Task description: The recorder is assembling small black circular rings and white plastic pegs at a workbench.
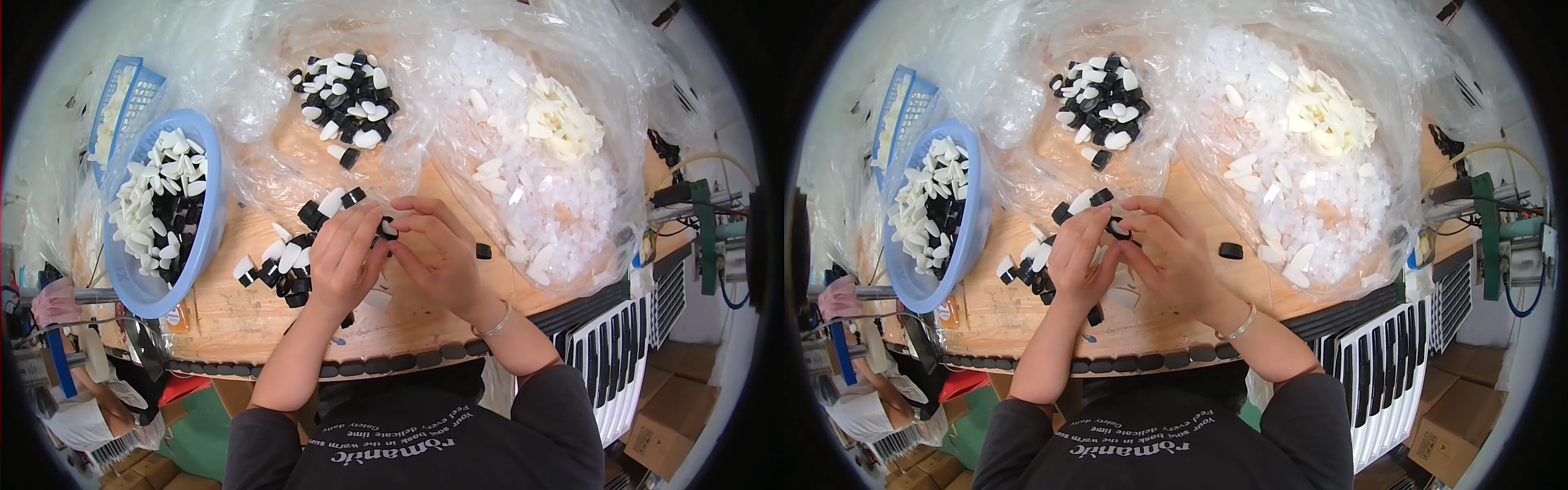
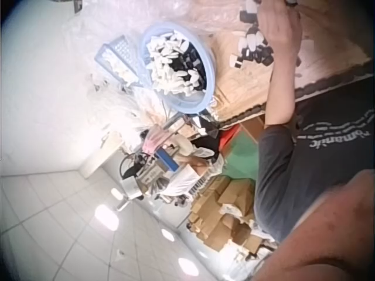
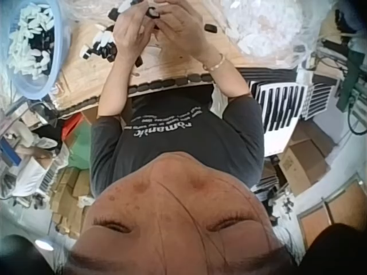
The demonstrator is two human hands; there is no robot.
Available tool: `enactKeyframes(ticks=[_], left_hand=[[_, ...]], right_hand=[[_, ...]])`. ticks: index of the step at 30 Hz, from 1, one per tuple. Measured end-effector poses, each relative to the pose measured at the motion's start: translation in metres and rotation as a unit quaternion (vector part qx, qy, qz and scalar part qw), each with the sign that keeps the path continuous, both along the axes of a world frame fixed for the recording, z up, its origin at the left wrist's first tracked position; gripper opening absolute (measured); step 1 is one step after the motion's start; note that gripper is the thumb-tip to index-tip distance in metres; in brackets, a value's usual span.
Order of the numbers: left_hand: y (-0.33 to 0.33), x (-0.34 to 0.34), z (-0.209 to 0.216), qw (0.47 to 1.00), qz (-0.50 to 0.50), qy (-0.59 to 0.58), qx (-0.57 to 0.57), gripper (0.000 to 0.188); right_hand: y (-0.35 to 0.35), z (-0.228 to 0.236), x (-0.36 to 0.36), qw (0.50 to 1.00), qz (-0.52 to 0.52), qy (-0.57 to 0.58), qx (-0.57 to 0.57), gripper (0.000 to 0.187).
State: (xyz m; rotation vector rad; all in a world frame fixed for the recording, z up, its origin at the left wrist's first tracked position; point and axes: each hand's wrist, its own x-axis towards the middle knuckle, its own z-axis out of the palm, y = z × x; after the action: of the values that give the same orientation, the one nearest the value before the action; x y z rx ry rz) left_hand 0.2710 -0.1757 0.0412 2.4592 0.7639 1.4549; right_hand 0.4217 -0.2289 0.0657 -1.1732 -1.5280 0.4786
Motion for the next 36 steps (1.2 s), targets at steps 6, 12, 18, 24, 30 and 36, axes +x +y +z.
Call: enactKeyframes(ticks=[6,12,18,24,30,36], left_hand=[[0.0,0.0,0.001,1.0,0.004,0.001,0.006,0.048],[0.0,0.0,0.0,1.0,0.009,0.002,0.01,0.048],[0.0,0.0,0.0,1.0,0.011,0.005,0.012,0.047],[0.0,0.0,-0.001,1.0,0.011,0.009,0.01,0.046],[-0.001,0.002,-0.001,1.0,0.018,0.012,0.009,0.045],[-0.002,0.002,-0.001,1.0,0.02,0.012,0.008,0.046]], right_hand=[[0.0,-0.01,0.003,0.997,-0.004,-0.057,0.045,0.023],[0.001,-0.012,0.002,0.996,-0.01,-0.065,0.061,0.025],[0.0,-0.012,0.001,0.994,-0.035,-0.082,0.06,0.025],[0.001,-0.011,0.001,0.998,-0.001,-0.056,0.035,0.023],[0.001,-0.007,0.002,1.0,0.001,0.001,-0.016,0.02],[0.001,-0.001,-0.003,0.997,0.009,0.07,-0.042,0.019]])
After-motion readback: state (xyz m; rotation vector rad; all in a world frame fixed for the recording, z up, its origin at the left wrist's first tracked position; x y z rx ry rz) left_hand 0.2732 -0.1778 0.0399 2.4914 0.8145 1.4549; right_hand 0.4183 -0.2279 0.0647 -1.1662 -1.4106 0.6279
